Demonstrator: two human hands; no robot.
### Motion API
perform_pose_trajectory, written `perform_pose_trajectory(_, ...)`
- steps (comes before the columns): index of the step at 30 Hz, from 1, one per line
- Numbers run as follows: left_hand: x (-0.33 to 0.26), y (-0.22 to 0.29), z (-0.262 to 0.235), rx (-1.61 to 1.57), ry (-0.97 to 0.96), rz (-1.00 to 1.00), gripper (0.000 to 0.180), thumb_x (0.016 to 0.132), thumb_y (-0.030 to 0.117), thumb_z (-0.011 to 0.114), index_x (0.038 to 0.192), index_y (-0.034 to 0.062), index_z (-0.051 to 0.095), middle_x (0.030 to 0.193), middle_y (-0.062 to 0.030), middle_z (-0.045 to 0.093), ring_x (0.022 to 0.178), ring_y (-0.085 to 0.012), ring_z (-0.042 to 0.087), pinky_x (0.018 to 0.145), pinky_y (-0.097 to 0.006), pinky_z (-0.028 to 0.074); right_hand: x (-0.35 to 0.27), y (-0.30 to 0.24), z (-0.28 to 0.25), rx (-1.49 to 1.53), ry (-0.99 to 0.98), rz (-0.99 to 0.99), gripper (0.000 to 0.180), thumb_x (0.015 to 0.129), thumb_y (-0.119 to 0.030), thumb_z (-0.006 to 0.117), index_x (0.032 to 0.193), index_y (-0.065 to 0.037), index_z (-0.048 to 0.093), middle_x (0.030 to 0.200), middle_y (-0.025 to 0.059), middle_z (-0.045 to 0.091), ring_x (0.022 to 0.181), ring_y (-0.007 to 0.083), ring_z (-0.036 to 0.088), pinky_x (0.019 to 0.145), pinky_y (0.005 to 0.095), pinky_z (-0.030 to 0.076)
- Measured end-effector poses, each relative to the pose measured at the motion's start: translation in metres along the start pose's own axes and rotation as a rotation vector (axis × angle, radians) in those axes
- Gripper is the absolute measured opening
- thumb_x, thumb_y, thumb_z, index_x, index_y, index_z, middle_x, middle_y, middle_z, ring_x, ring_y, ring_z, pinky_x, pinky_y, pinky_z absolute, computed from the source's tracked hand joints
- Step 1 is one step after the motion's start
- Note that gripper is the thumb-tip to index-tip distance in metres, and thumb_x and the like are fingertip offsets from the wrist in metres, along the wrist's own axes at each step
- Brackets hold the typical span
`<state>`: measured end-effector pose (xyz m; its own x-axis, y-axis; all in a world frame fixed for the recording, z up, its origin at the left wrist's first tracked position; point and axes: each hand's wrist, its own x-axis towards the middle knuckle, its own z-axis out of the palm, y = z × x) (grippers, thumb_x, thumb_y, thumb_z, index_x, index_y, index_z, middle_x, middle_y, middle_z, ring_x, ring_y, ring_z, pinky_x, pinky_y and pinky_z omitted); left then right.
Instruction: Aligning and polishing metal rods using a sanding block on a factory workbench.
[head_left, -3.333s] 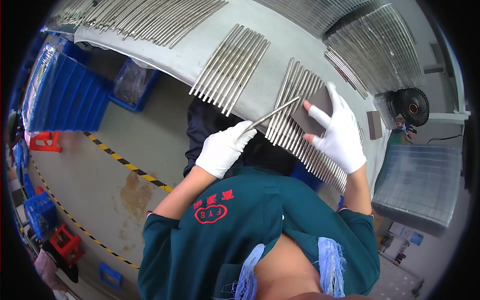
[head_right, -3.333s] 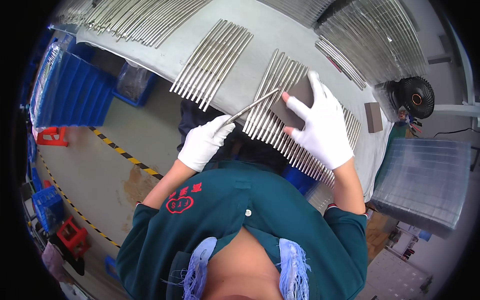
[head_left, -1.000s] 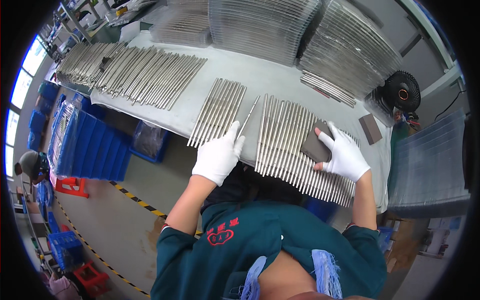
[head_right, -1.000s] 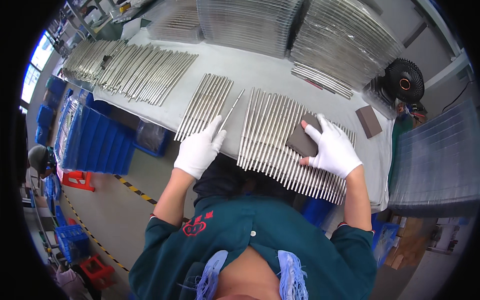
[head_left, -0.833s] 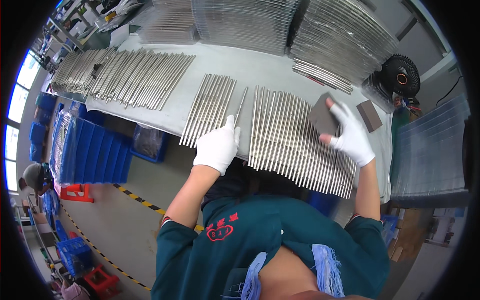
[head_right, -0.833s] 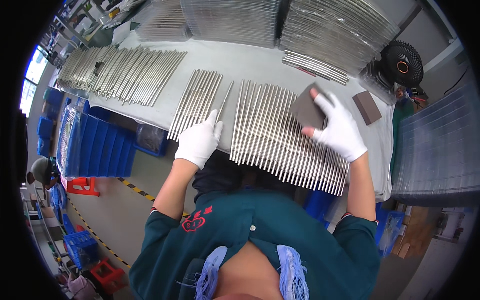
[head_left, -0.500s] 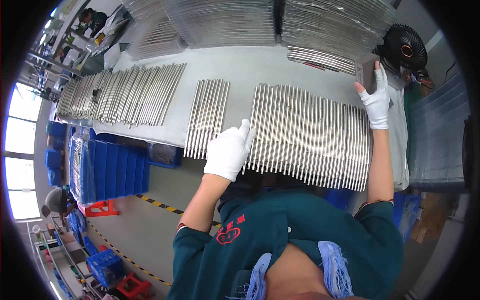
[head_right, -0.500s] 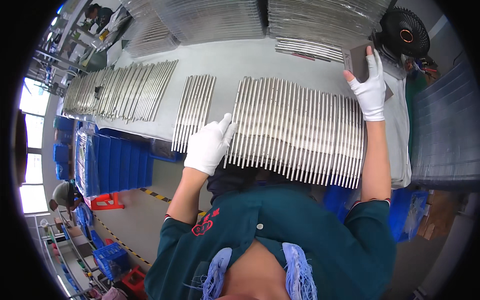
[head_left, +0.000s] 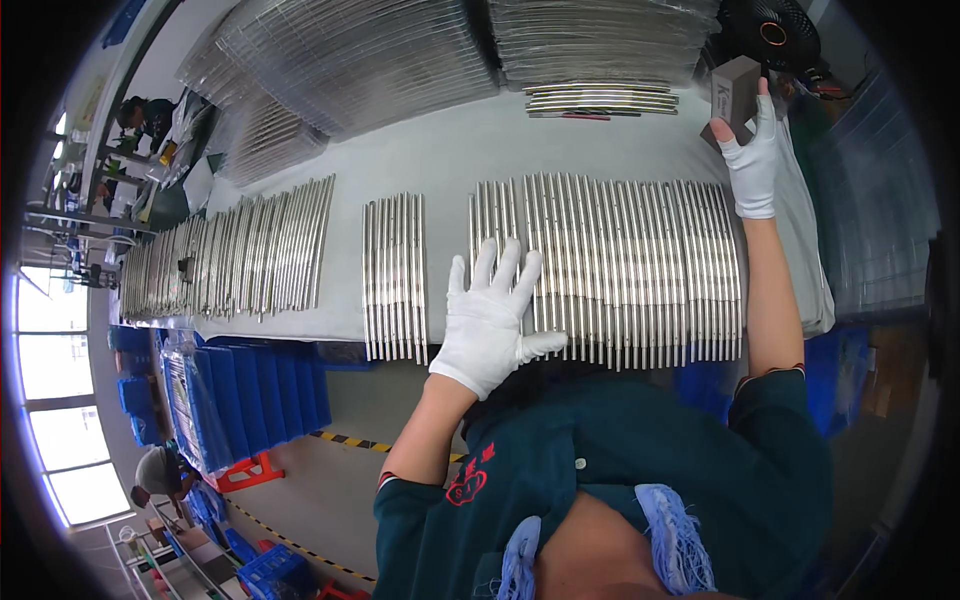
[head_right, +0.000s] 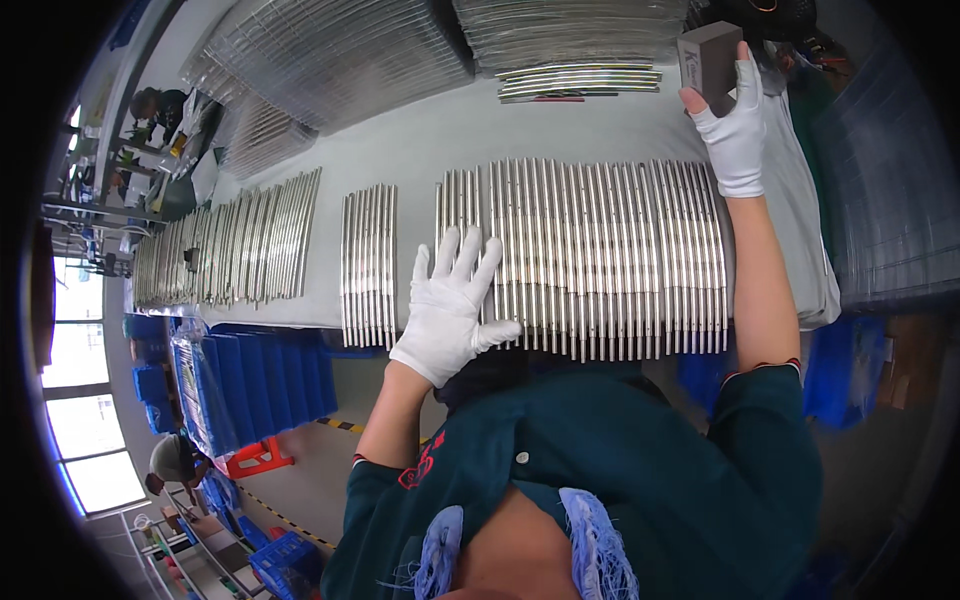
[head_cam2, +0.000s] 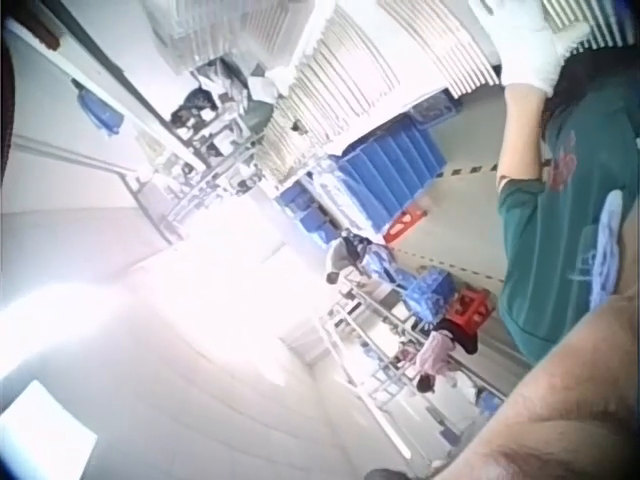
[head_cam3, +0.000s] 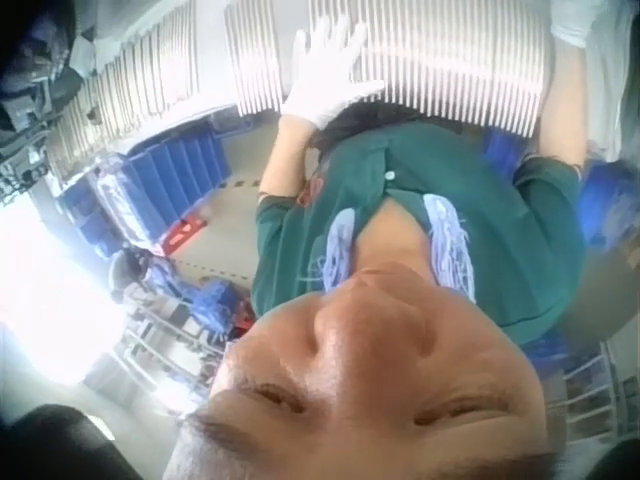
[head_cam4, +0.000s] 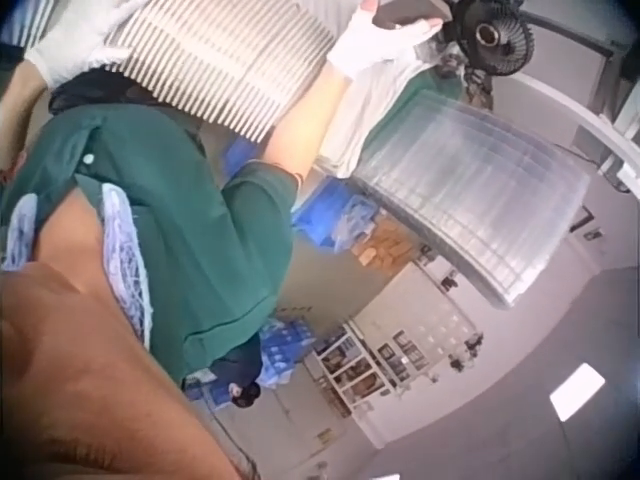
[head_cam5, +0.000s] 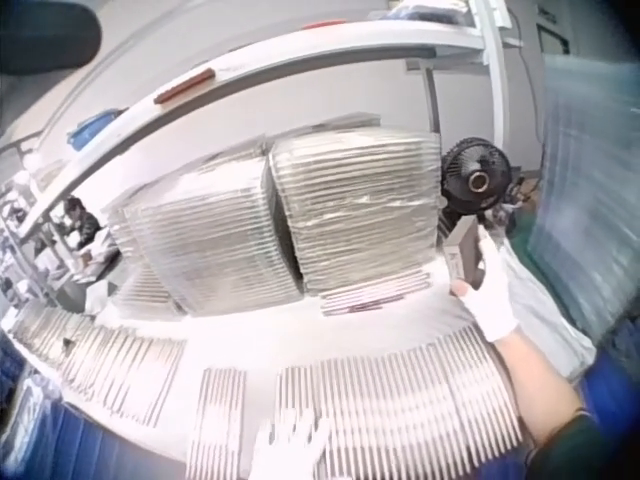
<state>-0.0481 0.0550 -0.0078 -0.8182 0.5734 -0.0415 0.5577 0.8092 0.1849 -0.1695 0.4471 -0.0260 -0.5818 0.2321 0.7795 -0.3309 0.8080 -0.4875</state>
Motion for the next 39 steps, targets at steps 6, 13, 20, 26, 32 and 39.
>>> perform_pose_trajectory(6,-0.025,-0.034,-0.003,0.161,0.017,-0.13,0.105,0.081,0.083,0.038,0.152,0.0057,0.033,0.154,-0.0248,0.034,0.145,-0.0399,0.028,0.113,-0.065,0.015,-0.003,0.004,0.003,0.176,0.02,0.096,0.09,0.081,-0.041,0.082,0.151,-0.007,0.037,0.138,0.017,0.055,0.124,0.0255,0.055,0.105,0.0341,0.043)
perform_pose_trajectory(13,0.006,0.006,-0.014,0.093,0.006,0.009,0.107,0.079,0.085,0.038,0.151,0.0049,0.035,0.15,-0.0286,0.036,0.141,-0.0459,0.029,0.113,-0.066,0.015,-0.005,-0.007,0.009,0.228,0.08,0.112,0.094,0.078,-0.042,0.084,0.149,-0.003,0.037,0.14,0.0181,0.052,0.127,0.026,0.053,0.107,0.0348,0.041)
perform_pose_trajectory(20,0.048,0.054,0.008,-0.062,0.024,0.315,0.102,0.074,0.077,0.057,0.15,0.0106,0.039,0.151,-0.0238,0.037,0.143,-0.043,0.029,0.114,-0.065,0.017,-0.007,-0.02,0.011,0.355,0.108,0.18,0.088,0.085,-0.043,0.077,0.153,-0.007,0.033,0.137,0.0152,0.055,0.12,0.0216,0.054,0.105,0.0323,0.041)
perform_pose_trajectory(26,0.035,0.03,0.0,-0.006,-0.063,0.308,0.1,0.078,0.077,0.052,0.152,0.0115,0.036,0.155,-0.0218,0.033,0.145,-0.0436,0.025,0.117,-0.059,0.014,-0.003,0.003,0.004,0.499,0.189,0.373,0.083,0.09,-0.045,0.07,0.15,0.0,0.035,0.138,0.0118,0.05,0.121,0.0188,0.052,0.105,0.0304,0.04)
perform_pose_trajectory(32,0.009,-0.006,-0.003,0.011,-0.061,0.207,0.102,0.082,0.079,0.045,0.152,0.006,0.033,0.155,-0.0279,0.029,0.144,-0.0481,0.025,0.118,-0.053,0.022,0.002,-0.006,0.002,0.553,0.219,0.428,0.086,0.09,-0.054,0.066,0.148,0.003,0.037,0.137,0.0112,0.05,0.122,0.0182,0.049,0.106,0.0293,0.037)
perform_pose_trajectory(39,0.021,0.02,0.0,0.022,-0.06,0.241,0.104,0.081,0.079,0.046,0.153,0.0047,0.031,0.156,-0.0262,0.029,0.146,-0.0464,0.021,0.118,-0.056,0.016,-0.007,-0.013,0.001,0.554,0.104,0.431,0.082,0.091,-0.045,0.07,0.15,-0.001,0.035,0.135,0.0096,0.051,0.12,0.0168,0.05,0.103,0.029,0.039)
